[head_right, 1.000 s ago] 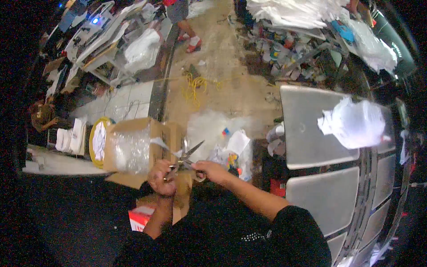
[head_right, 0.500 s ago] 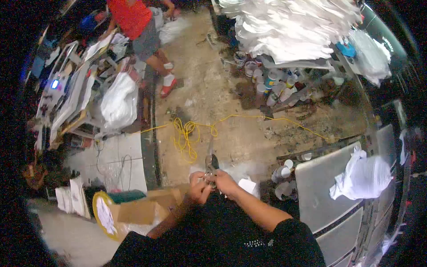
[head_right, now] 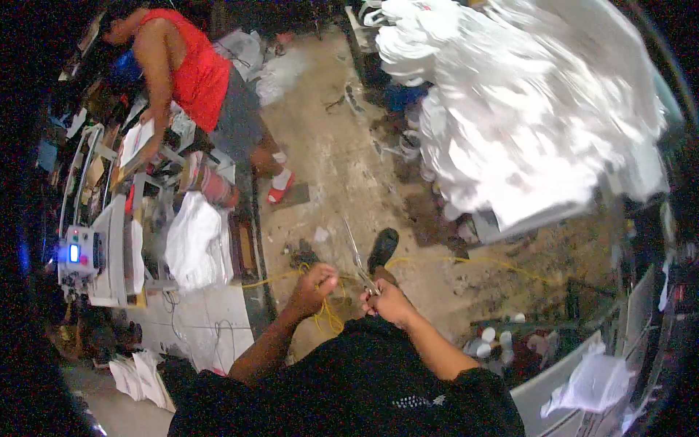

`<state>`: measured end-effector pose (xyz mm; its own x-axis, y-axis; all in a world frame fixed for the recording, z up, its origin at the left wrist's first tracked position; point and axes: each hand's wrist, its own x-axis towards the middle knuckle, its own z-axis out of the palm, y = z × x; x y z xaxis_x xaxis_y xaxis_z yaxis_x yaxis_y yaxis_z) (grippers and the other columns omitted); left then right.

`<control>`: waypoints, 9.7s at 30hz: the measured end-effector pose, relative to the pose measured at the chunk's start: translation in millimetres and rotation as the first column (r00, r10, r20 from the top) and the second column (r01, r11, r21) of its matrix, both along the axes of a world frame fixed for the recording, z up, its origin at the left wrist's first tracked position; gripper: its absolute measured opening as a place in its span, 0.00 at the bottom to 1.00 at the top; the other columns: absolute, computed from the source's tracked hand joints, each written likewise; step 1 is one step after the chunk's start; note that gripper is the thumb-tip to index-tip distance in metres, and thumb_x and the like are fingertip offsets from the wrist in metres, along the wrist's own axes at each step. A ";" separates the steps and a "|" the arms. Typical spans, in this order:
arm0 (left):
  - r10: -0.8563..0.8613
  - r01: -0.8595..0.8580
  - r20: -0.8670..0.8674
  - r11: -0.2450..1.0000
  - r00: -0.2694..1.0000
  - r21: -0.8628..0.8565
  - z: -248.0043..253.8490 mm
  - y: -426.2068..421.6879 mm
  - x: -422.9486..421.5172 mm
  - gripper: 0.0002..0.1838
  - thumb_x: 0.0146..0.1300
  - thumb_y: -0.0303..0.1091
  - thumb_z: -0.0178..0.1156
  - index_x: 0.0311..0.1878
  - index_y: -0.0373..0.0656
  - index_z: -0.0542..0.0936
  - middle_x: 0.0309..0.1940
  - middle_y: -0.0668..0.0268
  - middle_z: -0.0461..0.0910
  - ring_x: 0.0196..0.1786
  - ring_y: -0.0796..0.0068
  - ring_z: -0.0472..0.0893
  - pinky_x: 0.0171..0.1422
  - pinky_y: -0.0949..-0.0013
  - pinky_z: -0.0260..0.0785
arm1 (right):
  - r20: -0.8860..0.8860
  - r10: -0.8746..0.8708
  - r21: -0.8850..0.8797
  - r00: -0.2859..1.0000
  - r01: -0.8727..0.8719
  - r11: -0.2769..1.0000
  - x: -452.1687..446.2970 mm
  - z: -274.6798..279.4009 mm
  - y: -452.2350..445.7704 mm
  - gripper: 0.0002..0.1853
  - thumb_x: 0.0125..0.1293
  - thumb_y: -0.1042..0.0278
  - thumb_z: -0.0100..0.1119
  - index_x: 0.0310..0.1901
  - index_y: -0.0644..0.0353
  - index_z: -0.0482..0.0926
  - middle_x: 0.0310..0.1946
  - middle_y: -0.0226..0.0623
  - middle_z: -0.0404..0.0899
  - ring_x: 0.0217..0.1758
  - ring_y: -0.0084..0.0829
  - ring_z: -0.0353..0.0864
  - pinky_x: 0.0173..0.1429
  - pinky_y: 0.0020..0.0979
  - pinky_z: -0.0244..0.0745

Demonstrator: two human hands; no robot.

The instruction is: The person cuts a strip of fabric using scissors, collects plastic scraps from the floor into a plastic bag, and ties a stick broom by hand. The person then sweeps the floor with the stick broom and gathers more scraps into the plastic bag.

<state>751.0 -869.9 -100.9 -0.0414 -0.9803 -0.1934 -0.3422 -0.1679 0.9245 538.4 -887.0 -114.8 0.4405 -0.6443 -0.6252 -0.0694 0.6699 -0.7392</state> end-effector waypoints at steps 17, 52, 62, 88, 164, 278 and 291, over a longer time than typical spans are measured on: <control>-0.071 -0.053 0.322 0.931 0.944 0.360 -88.1 -454.7 220.5 0.22 0.58 0.46 0.57 0.46 0.36 0.75 0.40 0.51 0.78 0.44 0.54 0.77 0.49 0.59 0.69 | 0.180 -0.030 0.008 0.983 0.029 1.000 215.8 20.3 -596.5 0.12 0.59 0.62 0.61 0.37 0.60 0.72 0.27 0.32 0.76 0.24 0.21 0.73 0.27 0.21 0.67; 0.884 -0.906 0.202 0.399 0.420 0.141 -122.1 -1175.2 792.1 0.07 0.61 0.33 0.55 0.38 0.41 0.77 0.28 0.67 0.75 0.27 0.78 0.74 0.33 0.70 0.68 | -0.184 0.841 -0.347 0.509 -0.834 0.429 896.5 7.0 -1544.5 0.17 0.53 0.54 0.67 0.27 0.57 0.71 0.18 0.24 0.67 0.22 0.18 0.65 0.27 0.23 0.62; 0.966 -0.984 0.188 -0.175 -0.179 -0.041 -246.3 -1193.7 1192.2 0.23 0.57 0.43 0.59 0.50 0.36 0.75 0.43 0.51 0.79 0.46 0.58 0.78 0.52 0.65 0.68 | -0.432 0.893 -0.278 0.124 -0.961 -0.001 1190.9 -55.4 -1543.2 0.18 0.58 0.52 0.60 0.39 0.59 0.72 0.33 0.28 0.73 0.36 0.25 0.71 0.44 0.26 0.67; 0.750 -0.870 0.483 -0.490 -0.452 -0.053 125.3 -1005.8 1469.5 0.18 0.66 0.42 0.49 0.43 0.34 0.75 0.29 0.66 0.76 0.34 0.74 0.72 0.43 0.66 0.64 | 0.643 0.726 0.360 -0.244 -0.741 -0.567 1700.7 -60.9 -1350.6 0.26 0.60 0.43 0.55 0.47 0.58 0.70 0.35 0.35 0.75 0.38 0.30 0.75 0.41 0.33 0.70; -0.004 0.067 0.819 -0.997 -0.573 0.042 164.8 -1290.3 1026.5 0.17 0.57 0.35 0.54 0.46 0.33 0.73 0.41 0.46 0.76 0.43 0.46 0.76 0.44 0.54 0.69 | 0.581 0.700 0.183 -0.415 -0.771 -0.610 1790.9 -85.7 -1249.6 0.25 0.58 0.38 0.54 0.35 0.57 0.70 0.25 0.28 0.69 0.26 0.23 0.69 0.30 0.25 0.66; 0.892 -0.269 0.350 -0.425 -0.286 0.864 -555.3 -1563.9 908.6 0.47 0.51 0.68 0.54 0.69 0.52 0.53 0.68 0.62 0.50 0.66 0.55 0.55 0.63 0.43 0.49 | -0.663 0.654 0.055 0.364 -0.848 0.527 1051.5 -580.7 -2136.0 0.18 0.54 0.58 0.60 0.41 0.63 0.77 0.32 0.36 0.79 0.34 0.28 0.77 0.38 0.31 0.72; 0.837 -0.399 0.300 -0.495 -0.458 0.772 -826.5 -1491.6 942.8 0.58 0.47 0.66 0.61 0.70 0.38 0.45 0.69 0.48 0.46 0.70 0.53 0.52 0.68 0.49 0.48 | -0.963 0.265 -0.010 -0.058 -0.969 -0.249 1123.3 -908.1 -2255.7 0.14 0.58 0.58 0.51 0.36 0.59 0.78 0.36 0.44 0.78 0.33 0.44 0.78 0.42 0.45 0.72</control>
